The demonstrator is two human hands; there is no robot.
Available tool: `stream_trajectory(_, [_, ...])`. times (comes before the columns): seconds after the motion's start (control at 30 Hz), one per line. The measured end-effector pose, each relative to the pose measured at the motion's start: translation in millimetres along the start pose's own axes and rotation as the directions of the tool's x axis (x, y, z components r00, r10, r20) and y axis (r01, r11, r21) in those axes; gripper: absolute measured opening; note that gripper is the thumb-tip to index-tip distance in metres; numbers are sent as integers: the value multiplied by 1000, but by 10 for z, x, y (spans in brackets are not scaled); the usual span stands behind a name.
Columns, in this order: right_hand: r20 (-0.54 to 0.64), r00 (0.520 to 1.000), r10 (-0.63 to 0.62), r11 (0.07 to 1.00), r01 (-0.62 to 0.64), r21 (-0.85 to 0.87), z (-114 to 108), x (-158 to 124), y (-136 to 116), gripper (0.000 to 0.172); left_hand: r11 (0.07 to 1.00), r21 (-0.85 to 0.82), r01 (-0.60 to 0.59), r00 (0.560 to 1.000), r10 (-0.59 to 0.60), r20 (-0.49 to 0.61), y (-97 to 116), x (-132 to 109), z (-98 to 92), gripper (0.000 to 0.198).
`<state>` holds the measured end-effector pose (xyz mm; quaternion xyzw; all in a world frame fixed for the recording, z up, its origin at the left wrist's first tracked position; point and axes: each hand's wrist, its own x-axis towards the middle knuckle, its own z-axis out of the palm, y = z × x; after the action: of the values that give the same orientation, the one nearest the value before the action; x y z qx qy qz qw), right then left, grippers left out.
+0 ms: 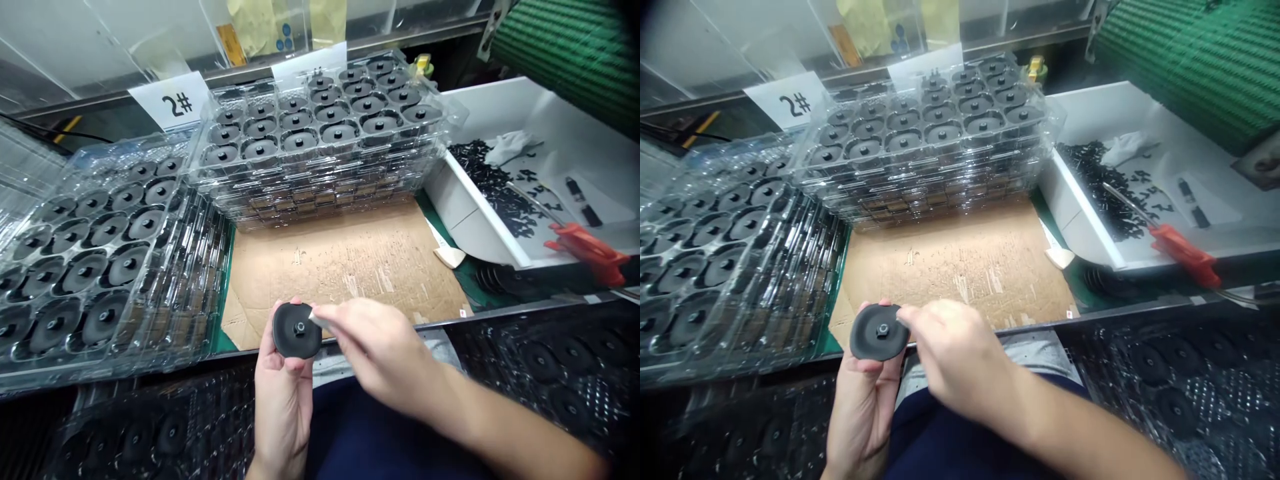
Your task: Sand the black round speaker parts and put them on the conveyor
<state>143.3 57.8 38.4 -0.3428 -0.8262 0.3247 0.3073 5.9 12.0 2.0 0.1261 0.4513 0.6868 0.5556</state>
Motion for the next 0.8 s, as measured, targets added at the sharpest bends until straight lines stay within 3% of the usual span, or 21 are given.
stream_trajectory(0.13, [77, 996, -47, 984, 33, 172, -26, 39, 12, 28, 999, 43, 9, 1000, -8, -16, 35, -14, -13, 56])
stream_trajectory(0.23, [43, 999, 20, 988, -26, 153, -37, 73, 14, 25, 999, 13, -30, 999, 30, -13, 45, -14, -21, 59])
stream_trajectory(0.37, [95, 995, -38, 977, 17, 213, -43, 117, 55, 28, 998, -28, 54, 999, -54, 1, 39, -9, -21, 59])
stream_trajectory(0.43, [87, 995, 51, 972, -69, 223, -24, 138, 190, 25, 998, -34, 55, 998, -55, 10, 44, -6, -20, 55])
stream_trajectory(0.57, [-61, 954, 292, 954, -286, 89, 144, 44, 632, 25, 996, -64, 60, 998, -58, 35, 90, -18, -28, 55])
stream_trajectory(0.7, [-12, 954, 301, 951, -299, 72, 379, -214, 901, 26, 992, -97, 83, 995, -78, 56, 128, -21, -35, 54])
stream_trajectory(0.8, [-3, 954, 301, 951, -300, 77, 359, -241, 829, 25, 989, -94, 110, 991, -102, 81, 118, -14, -22, 53])
